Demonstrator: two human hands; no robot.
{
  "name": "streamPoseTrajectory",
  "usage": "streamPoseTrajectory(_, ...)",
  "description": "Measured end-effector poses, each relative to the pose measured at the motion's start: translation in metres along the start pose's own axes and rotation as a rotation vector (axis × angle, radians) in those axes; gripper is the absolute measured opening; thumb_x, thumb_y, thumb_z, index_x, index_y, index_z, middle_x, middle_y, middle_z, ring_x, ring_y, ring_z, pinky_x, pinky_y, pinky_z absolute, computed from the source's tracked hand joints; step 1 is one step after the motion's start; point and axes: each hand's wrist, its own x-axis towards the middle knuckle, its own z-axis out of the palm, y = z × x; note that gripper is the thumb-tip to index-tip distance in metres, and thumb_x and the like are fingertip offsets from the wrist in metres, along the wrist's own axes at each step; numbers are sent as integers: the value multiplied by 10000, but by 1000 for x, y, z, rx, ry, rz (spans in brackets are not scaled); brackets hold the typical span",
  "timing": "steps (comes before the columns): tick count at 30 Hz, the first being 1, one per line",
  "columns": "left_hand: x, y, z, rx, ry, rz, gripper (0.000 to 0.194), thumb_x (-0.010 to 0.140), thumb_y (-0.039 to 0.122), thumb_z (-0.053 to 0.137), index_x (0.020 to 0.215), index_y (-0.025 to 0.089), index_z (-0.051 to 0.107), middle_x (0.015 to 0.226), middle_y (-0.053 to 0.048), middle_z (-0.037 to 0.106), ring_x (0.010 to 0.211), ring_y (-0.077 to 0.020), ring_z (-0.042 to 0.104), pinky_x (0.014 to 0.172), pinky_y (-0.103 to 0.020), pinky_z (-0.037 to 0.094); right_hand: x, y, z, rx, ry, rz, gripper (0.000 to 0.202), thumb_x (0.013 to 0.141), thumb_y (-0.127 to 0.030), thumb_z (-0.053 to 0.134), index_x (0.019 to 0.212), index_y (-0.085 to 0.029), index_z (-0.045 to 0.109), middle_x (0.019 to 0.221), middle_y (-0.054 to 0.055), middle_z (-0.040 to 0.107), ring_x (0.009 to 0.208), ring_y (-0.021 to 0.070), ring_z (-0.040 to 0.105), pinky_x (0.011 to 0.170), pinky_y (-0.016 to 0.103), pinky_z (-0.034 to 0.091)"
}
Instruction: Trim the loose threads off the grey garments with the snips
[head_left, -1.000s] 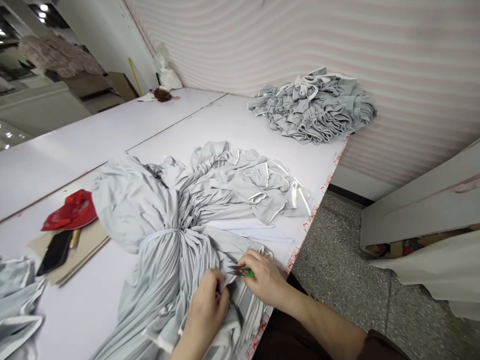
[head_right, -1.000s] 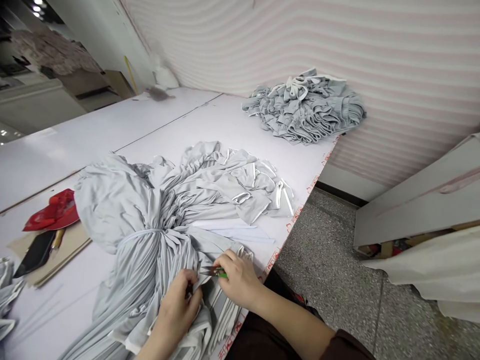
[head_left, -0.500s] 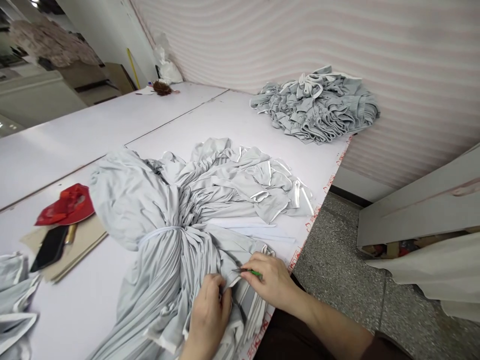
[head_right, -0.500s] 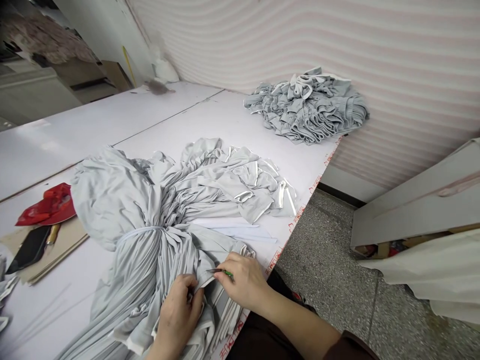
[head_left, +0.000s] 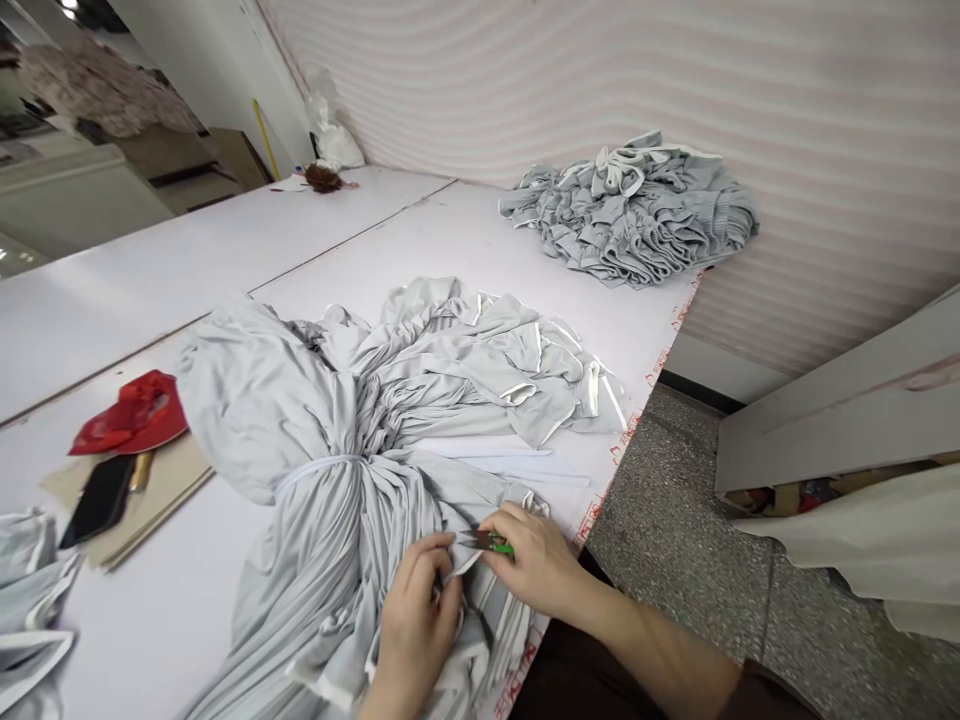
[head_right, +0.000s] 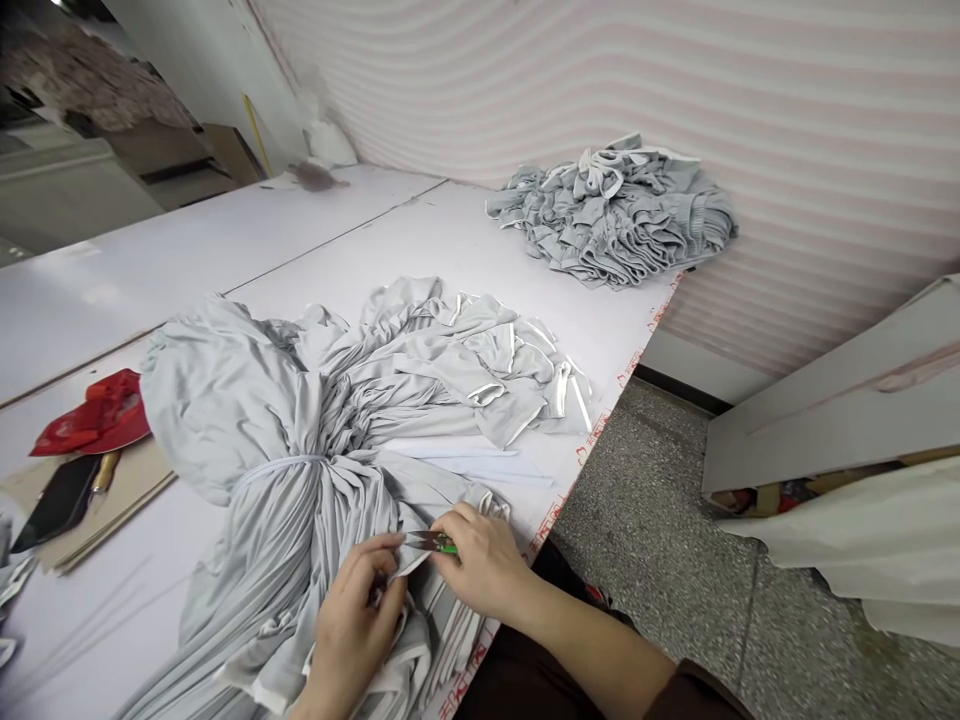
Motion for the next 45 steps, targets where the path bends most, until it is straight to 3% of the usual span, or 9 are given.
streamPoseTrajectory(3, 13, 7, -9, -278, -190, -285, 343, 874, 488, 513, 1102, 232, 518, 670, 34, 532, 615, -164, 530, 599, -278, 396, 5, 2, 1, -20, 26, 8, 227, 810, -51, 579, 956, -215, 638, 973, 17, 661, 863, 182, 634, 703, 269, 417)
streamPoseTrajectory(5, 20, 10, -13, -404, -226, -420, 500, 847, 586, 515, 1197, 230, 473, 600, 81, 411, 518, -129, 403, 535, -249, 303, 6, 4, -2, 19, 12, -12, 199, 814, -98, 629, 970, -219, 645, 986, 13, 662, 877, 183, 638, 708, 270, 419)
streamPoseTrajectory(7, 24, 10, -15, -474, -219, -473, 539, 816, 626, 538, 1178, 231, 489, 640, 69, 434, 546, -126, 393, 547, -247, 284, 4, 5, -6, 44, -20, -49, 207, 808, -200, 704, 1009, -232, 665, 1002, 12, 666, 884, 188, 647, 719, 276, 429)
streamPoseTrajectory(10, 25, 7, -14, -518, -216, -502, 551, 792, 635, 560, 1168, 237, 496, 710, 39, 526, 618, -144, 444, 598, -255, 325, 0, 6, -10, 4, -49, -122, 256, 819, -299, 727, 1068, -251, 690, 1002, 21, 681, 887, 196, 651, 747, 291, 443)
streamPoseTrajectory(13, 25, 3, -13, -521, -250, -505, 556, 793, 629, 561, 1181, 237, 491, 709, 39, 545, 616, -138, 433, 591, -248, 319, -1, 4, -10, -62, -36, -172, 170, 880, -298, 661, 1026, -236, 722, 947, 33, 699, 877, 197, 654, 749, 292, 449)
streamPoseTrajectory(23, 27, 3, -12, -453, -250, -500, 620, 766, 656, 567, 1209, 227, 503, 674, 43, 518, 592, -140, 443, 582, -256, 307, -1, 5, -9, -95, 5, -142, 151, 893, -307, 642, 987, -241, 741, 917, 25, 708, 815, 177, 658, 705, 265, 455)
streamPoseTrajectory(34, 26, 12, -11, -596, -174, -550, 612, 750, 560, 651, 1241, 223, 511, 711, 34, 589, 692, -154, 501, 681, -269, 352, 2, 10, -12, 19, -21, -121, 193, 837, -297, 713, 1025, -269, 745, 957, 0, 717, 826, 168, 678, 691, 244, 462)
streamPoseTrajectory(41, 28, 13, -11, -614, -168, -557, 612, 738, 530, 675, 1243, 219, 526, 694, 49, 560, 666, -142, 467, 698, -271, 349, 3, 8, -11, -24, -20, -176, 178, 848, -297, 702, 1016, -260, 745, 951, 7, 721, 828, 170, 674, 705, 249, 465)
streamPoseTrajectory(45, 28, 17, -9, -599, -166, -581, 656, 724, 551, 673, 1268, 223, 508, 682, 43, 576, 689, -161, 496, 714, -281, 350, 2, 9, -17, -55, -27, -113, 144, 889, -298, 651, 981, -253, 753, 919, 6, 715, 810, 160, 669, 668, 239, 453)
